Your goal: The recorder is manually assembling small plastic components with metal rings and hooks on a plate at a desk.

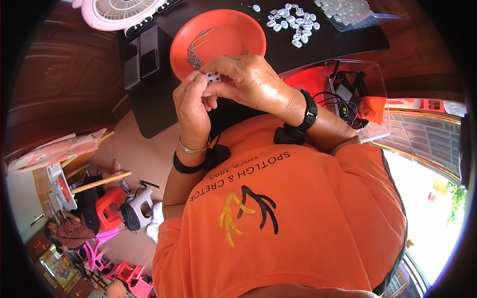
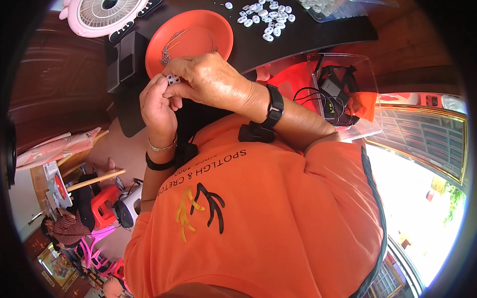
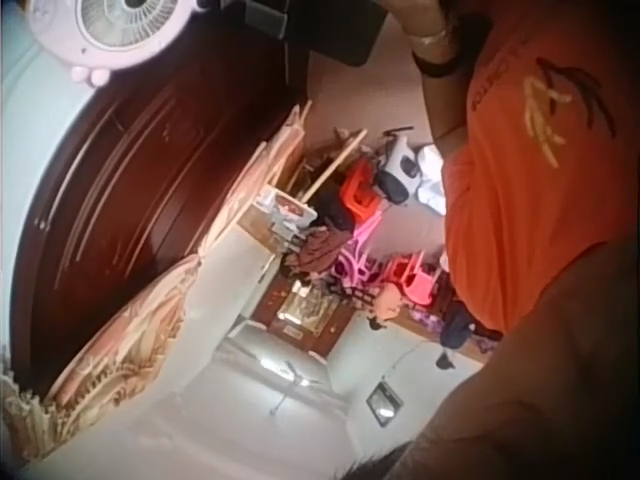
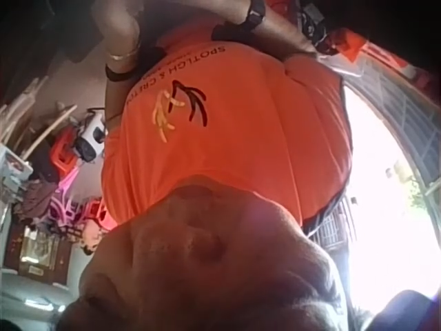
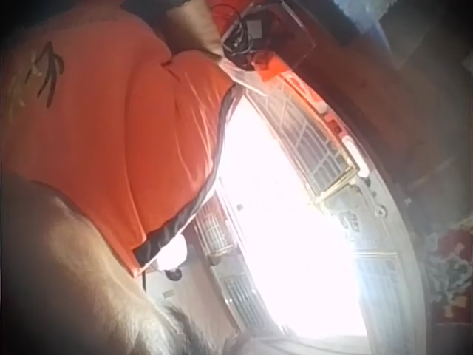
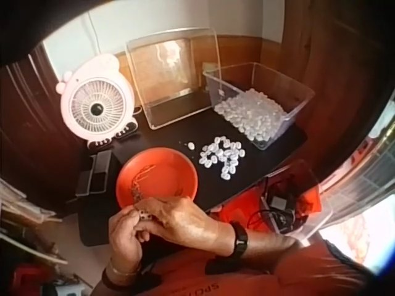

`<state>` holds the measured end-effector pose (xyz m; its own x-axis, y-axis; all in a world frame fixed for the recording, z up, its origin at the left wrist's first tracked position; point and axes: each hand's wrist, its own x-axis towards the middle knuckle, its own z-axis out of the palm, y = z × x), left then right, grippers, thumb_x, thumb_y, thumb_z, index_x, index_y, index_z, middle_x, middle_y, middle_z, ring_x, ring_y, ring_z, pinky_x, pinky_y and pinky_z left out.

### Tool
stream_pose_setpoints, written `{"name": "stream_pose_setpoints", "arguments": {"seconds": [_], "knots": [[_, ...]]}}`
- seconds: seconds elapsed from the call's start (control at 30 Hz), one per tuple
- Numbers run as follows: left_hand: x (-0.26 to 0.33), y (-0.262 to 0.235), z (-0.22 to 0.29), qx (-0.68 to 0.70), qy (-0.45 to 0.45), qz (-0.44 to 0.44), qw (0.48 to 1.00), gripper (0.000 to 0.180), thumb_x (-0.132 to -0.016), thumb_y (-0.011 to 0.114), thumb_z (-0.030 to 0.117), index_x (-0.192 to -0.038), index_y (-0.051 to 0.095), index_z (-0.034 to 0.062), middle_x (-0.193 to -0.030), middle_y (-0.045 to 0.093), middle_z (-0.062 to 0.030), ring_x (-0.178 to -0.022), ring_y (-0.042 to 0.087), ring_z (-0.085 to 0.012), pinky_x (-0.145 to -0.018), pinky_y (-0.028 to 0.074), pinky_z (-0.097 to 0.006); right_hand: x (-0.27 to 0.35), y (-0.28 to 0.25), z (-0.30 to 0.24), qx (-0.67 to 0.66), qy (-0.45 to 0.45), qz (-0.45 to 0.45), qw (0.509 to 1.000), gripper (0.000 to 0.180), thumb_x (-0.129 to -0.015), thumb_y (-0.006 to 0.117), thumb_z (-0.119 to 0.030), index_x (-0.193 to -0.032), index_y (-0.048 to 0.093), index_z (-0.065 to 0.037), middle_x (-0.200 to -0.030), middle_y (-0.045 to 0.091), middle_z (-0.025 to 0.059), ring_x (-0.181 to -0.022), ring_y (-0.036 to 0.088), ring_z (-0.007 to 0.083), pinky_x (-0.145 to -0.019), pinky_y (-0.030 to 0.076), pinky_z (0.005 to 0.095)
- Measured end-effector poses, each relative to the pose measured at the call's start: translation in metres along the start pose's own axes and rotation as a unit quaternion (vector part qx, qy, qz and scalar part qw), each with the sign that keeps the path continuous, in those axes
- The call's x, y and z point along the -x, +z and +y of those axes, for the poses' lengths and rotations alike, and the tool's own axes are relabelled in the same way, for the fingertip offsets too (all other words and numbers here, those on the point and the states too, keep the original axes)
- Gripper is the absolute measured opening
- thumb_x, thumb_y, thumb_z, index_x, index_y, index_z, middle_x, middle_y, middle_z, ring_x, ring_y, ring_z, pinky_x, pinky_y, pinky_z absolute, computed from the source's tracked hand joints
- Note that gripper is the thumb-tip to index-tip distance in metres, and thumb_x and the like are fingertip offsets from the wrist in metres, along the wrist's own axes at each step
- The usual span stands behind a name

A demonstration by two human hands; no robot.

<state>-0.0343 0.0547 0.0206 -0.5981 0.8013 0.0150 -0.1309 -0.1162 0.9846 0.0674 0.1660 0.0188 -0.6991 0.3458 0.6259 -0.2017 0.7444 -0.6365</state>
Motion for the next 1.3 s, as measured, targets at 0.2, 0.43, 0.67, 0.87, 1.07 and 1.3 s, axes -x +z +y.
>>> {"name": "stream_pose_setpoints", "arguments": {"seconds": [0.2, 0.43, 0.67, 0.87, 1.07, 1.3], "knots": [[0.002, 0.001, 0.001, -0.003, -0.009, 0.012, 1.0, 0.027, -0.087, 0.049, 0.022, -0.072, 0.056, 0.0008, -0.056, 0.046, -0.0007, -0.047, 0.041, -0.008, -0.045, 0.03, -0.022, 0.003, 0.0, 0.001, 0.01, -0.003, -0.016, 1.0, 0.028, -0.076, 0.075, -0.019, -0.096, 0.063, -0.004, -0.078, 0.067, 0.0081, -0.069, 0.068, 0.0232, -0.058, 0.054, 0.0294], [0.005, 0.004, 0.0, -0.012, 0.01, 0.018, 1.0, 0.028, -0.089, 0.047, 0.018, -0.068, 0.054, 0.0003, -0.056, 0.046, -0.0009, -0.046, 0.04, -0.0076, -0.044, 0.03, -0.022, 0.002, -0.002, -0.004, 0.008, -0.007, -0.026, 1.0, 0.021, -0.077, 0.074, -0.015, -0.091, 0.063, -0.005, -0.075, 0.066, 0.0086, -0.066, 0.066, 0.0247, -0.056, 0.053, 0.0302], [0.006, 0.007, -0.001, -0.002, 0.03, 0.018, 0.999, 0.028, -0.09, 0.046, 0.018, -0.07, 0.054, 0.0003, -0.056, 0.046, -0.0008, -0.046, 0.039, -0.0073, -0.044, 0.028, -0.022, 0.003, -0.005, -0.008, -0.001, 0.006, -0.029, 1.0, 0.017, -0.077, 0.073, -0.013, -0.089, 0.065, -0.005, -0.075, 0.065, 0.0088, -0.066, 0.066, 0.0257, -0.056, 0.052, 0.0316], [0.006, 0.002, 0.006, -0.003, 0.056, -0.008, 0.998, 0.027, -0.091, 0.043, 0.017, -0.078, 0.06, -0.0007, -0.055, 0.045, 0.0001, -0.046, 0.036, -0.0052, -0.044, 0.022, -0.021, -0.028, -0.071, -0.002, 0.187, -0.057, 0.079, 0.978, 0.023, -0.074, 0.077, -0.015, -0.093, 0.068, -0.005, -0.077, 0.067, 0.0072, -0.064, 0.065, 0.0209, -0.057, 0.052, 0.0294], [0.004, -0.005, 0.003, -0.015, 0.037, -0.054, 0.998, 0.027, -0.093, 0.041, 0.018, -0.082, 0.057, -0.0006, -0.056, 0.044, -0.0016, -0.047, 0.036, -0.0073, -0.044, 0.023, -0.021, -0.08, -0.179, -0.002, 0.483, -0.047, 0.293, 0.824, 0.035, -0.078, 0.07, -0.016, -0.11, 0.064, -0.003, -0.106, 0.063, 0.0176, -0.093, 0.062, 0.0318, -0.081, 0.05, 0.0379], [0.004, -0.003, 0.001, -0.031, 0.018, -0.065, 0.997, 0.027, -0.093, 0.042, 0.018, -0.08, 0.058, 0.0006, -0.056, 0.044, -0.0005, -0.047, 0.036, -0.0063, -0.045, 0.023, -0.021, -0.053, -0.141, 0.076, 0.387, 0.007, 0.027, 0.922, 0.019, -0.083, 0.064, -0.028, -0.092, 0.069, -0.012, -0.081, 0.067, 0.0096, -0.073, 0.064, 0.0298, -0.062, 0.05, 0.0397]]}}
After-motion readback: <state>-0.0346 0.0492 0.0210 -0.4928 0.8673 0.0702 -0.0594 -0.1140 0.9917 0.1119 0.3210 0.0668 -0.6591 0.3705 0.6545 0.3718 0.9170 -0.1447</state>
